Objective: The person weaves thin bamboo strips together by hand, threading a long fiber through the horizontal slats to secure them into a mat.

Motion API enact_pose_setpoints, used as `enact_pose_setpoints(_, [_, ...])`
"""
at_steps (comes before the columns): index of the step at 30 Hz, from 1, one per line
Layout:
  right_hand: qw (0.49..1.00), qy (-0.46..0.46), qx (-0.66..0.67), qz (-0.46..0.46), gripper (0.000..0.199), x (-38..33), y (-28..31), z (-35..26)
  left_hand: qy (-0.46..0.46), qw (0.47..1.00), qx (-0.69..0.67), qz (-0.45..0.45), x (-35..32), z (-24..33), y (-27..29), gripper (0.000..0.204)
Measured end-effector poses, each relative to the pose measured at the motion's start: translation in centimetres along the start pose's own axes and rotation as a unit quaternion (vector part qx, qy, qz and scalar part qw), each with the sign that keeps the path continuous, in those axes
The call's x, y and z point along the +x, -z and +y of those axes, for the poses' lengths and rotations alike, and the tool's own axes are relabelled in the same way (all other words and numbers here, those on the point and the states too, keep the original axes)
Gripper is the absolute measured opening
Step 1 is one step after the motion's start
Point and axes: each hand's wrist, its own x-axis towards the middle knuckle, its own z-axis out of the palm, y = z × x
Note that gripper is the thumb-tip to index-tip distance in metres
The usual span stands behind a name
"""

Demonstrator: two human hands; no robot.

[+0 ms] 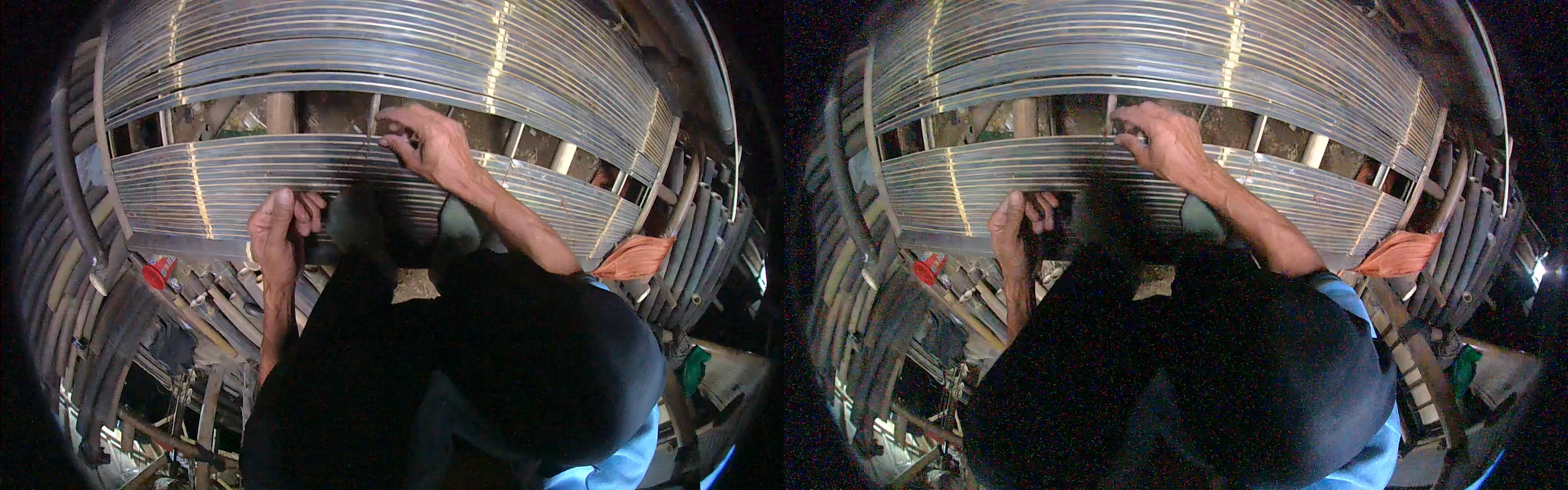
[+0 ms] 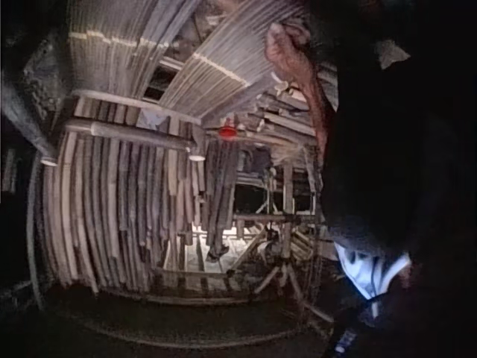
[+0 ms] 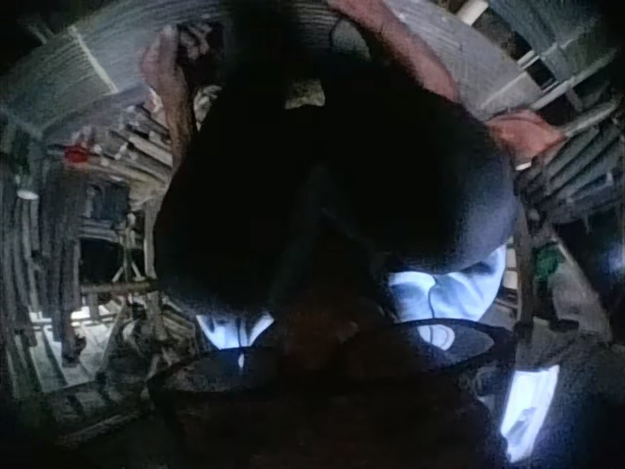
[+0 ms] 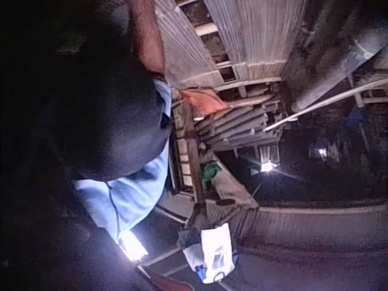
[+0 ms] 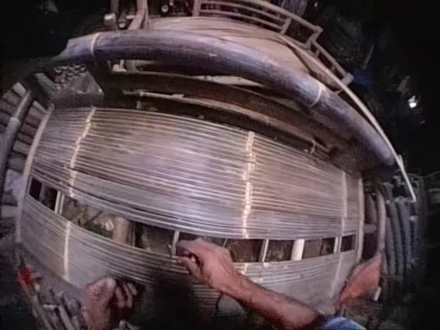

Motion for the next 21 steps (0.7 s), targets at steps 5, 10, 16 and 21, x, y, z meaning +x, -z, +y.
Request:
enact_pose_setpoints(5, [0.995, 0.098, 0.006, 0.010, 0.016, 1.5, -1.0, 1.1, 0.110, 0.956, 0.249, 0.111, 1.4, 1.2, 3.1, 0.024])
enact_pose_setpoints(10, [0.997, 0.044, 0.019, 0.064, 0.015, 0.6, -1.8, 2.0, -0.387, 0.685, 0.606, 0.119, 7.6, 1.2, -0.1, 0.022])
enact_pose_setpoints(16, [0.990, -0.116, -0.043, 0.063, 0.033, 0.1, 0.2, 2.7, -0.207, 0.726, 0.654, -0.048, 11.0, -1.9, -4.3, 0.028])
enact_pose_setpoints(21, [0.992, -0.105, -0.044, 0.046, 0.032, -0.3, 1.9, 2.3, 0.135, 0.792, 0.575, -0.155, 12.6, -2.3, -4.4, 0.033])
